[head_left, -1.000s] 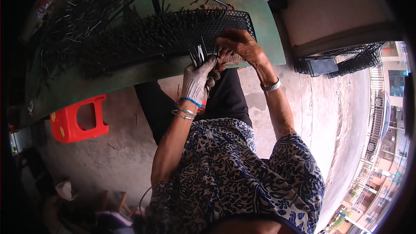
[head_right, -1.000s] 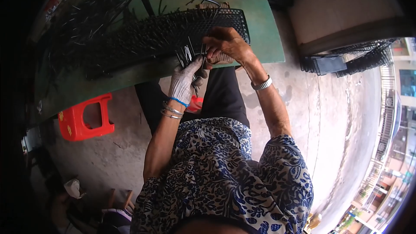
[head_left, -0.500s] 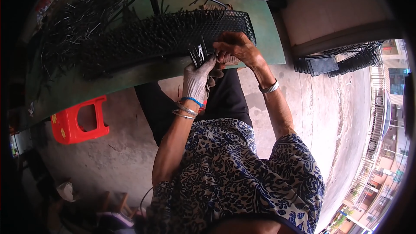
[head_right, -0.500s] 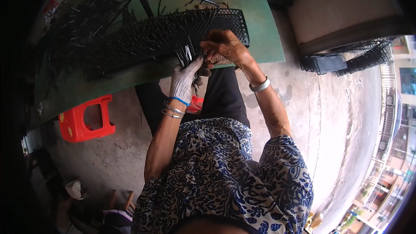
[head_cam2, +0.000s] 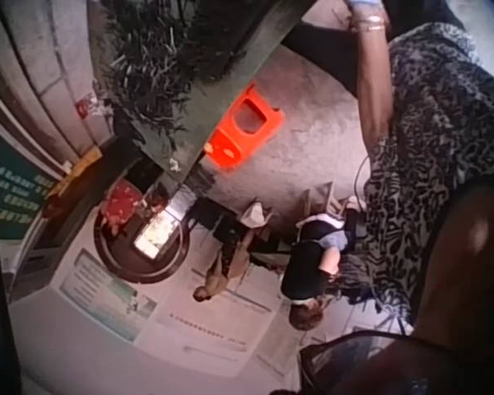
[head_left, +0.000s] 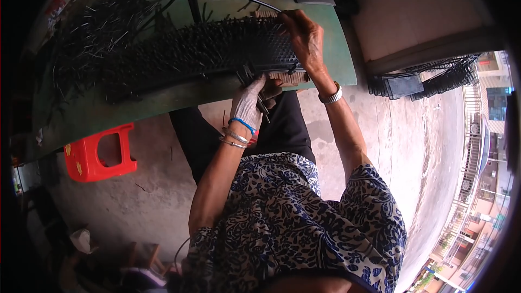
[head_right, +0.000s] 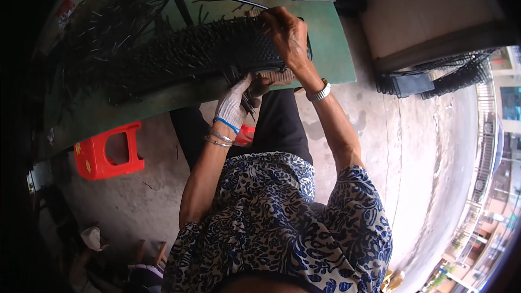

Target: Insert thin metal wires into a mesh strip to assemble a component.

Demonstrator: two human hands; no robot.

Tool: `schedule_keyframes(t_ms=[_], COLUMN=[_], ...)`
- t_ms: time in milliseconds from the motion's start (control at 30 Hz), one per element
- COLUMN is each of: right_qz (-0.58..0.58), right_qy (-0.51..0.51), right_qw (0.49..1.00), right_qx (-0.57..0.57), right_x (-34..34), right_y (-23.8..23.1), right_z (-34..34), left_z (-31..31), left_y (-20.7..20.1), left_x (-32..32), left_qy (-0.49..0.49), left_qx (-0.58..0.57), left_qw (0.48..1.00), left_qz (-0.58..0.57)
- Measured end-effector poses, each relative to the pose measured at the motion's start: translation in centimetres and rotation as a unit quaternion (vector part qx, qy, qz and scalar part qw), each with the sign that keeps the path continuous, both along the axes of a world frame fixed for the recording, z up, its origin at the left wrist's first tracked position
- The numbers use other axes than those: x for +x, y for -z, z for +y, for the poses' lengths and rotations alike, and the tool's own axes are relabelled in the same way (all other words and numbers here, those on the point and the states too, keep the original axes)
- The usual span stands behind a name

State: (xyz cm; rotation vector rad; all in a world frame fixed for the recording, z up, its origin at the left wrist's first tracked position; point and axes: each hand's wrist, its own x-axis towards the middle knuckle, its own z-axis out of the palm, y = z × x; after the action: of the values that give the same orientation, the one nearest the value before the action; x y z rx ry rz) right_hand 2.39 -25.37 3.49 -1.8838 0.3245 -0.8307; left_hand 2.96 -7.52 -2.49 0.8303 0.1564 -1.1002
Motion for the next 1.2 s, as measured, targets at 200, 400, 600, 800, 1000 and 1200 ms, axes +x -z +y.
schedule_keyframes(t_ms=[200,400,600,800,1000,1200], right_qz=[0.024,0.046,0.047,0.061,0.080,0.110], right_qy=[0.006,-0.030,-0.096,-0.099,-0.020,0.050], right_qw=[0.996,0.987,0.985,0.969,0.939,0.949], right_qx=[-0.082,-0.152,-0.135,-0.219,-0.333,-0.290], right_x=[1.0,1.2,0.9,1.3,1.6,1.9], right_y=[0.8,-0.2,-0.5,0.8,2.2,2.1], right_z=[-1.2,-2.0,-2.6,-3.3,-2.7,-1.4], left_z=[0.0,0.1,0.1,0.2,0.1,0.2], left_y=[-0.6,-0.7,-1.0,-1.0,-1.0,-0.9], left_x=[-0.5,-0.6,-0.8,-0.9,-0.9,-0.9], left_qy=[-0.045,-0.058,-0.084,-0.073,-0.065,-0.045], left_qx=[-0.009,0.019,0.031,0.026,0.027,0.002], left_qw=[0.999,0.998,0.995,0.996,0.997,0.998], left_qz=[0.010,0.015,0.046,0.037,0.031,0.034])
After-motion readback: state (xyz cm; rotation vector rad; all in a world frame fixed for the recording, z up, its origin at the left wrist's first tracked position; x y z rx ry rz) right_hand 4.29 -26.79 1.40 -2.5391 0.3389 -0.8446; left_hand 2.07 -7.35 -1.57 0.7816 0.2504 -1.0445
